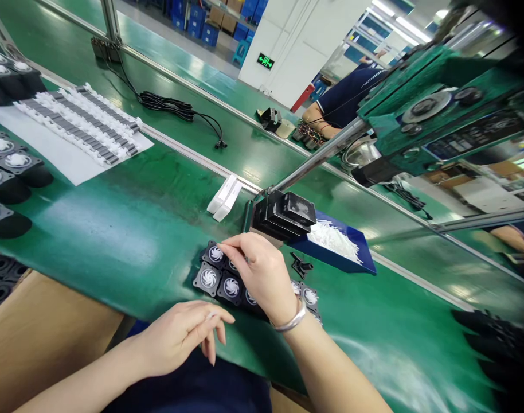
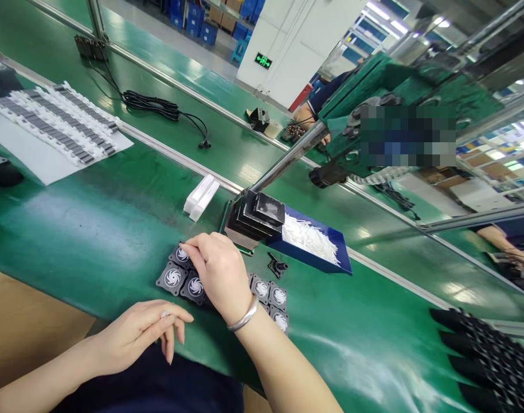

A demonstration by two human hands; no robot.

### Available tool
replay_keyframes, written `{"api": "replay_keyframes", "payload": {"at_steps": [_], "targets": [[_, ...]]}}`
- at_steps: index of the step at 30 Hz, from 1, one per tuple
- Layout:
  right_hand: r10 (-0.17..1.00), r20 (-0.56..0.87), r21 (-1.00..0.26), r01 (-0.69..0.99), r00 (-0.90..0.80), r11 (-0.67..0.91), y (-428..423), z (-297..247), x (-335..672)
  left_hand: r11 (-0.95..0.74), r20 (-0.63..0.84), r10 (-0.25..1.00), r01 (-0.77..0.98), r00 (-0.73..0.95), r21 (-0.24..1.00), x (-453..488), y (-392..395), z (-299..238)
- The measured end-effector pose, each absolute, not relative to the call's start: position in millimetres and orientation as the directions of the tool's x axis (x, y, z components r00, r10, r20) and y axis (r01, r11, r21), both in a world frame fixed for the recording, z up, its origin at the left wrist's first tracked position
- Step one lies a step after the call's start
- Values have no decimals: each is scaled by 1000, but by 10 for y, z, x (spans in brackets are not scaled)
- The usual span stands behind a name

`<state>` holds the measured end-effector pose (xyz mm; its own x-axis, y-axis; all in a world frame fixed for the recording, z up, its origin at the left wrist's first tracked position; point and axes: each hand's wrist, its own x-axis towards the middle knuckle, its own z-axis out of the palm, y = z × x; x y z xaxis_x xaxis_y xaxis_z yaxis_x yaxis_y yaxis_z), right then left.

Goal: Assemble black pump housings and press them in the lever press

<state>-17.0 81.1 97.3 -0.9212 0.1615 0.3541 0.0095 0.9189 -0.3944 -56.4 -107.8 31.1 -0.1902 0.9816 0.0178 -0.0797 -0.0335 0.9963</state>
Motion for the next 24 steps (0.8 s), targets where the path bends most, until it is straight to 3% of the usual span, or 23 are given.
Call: {"api": "replay_keyframes", "payload": {"at_steps": [4,7,9,11,13,21,24], "targets": [[99,433,-211,6,-896,977,821,1142,-120,-54,41,980,-62,-193,997,-559,-1086,294],[184,563,-276,26,-806,961,789,1348,24,-56,44,978,-57,-202,997,-557,-1090,302],[141,433,-406,-53,-890,912,729,1409,141,-59,46,975,-53,-219,997,-555,-1091,314],[-29,210,-557,-145,-977,818,649,1368,241,-72,66,969,-15,-237,997,-552,-1092,327],[-127,114,-637,-170,-985,752,573,1259,306,-93,103,965,53,-242,994,-548,-1095,338],[-25,231,-742,-192,-973,642,530,1150,296,-133,129,956,3,-263,991,-541,-1137,395],[153,271,-814,-141,-950,564,569,1187,269,-107,58,950,-142,-308,984,-525,-1151,375]]}}
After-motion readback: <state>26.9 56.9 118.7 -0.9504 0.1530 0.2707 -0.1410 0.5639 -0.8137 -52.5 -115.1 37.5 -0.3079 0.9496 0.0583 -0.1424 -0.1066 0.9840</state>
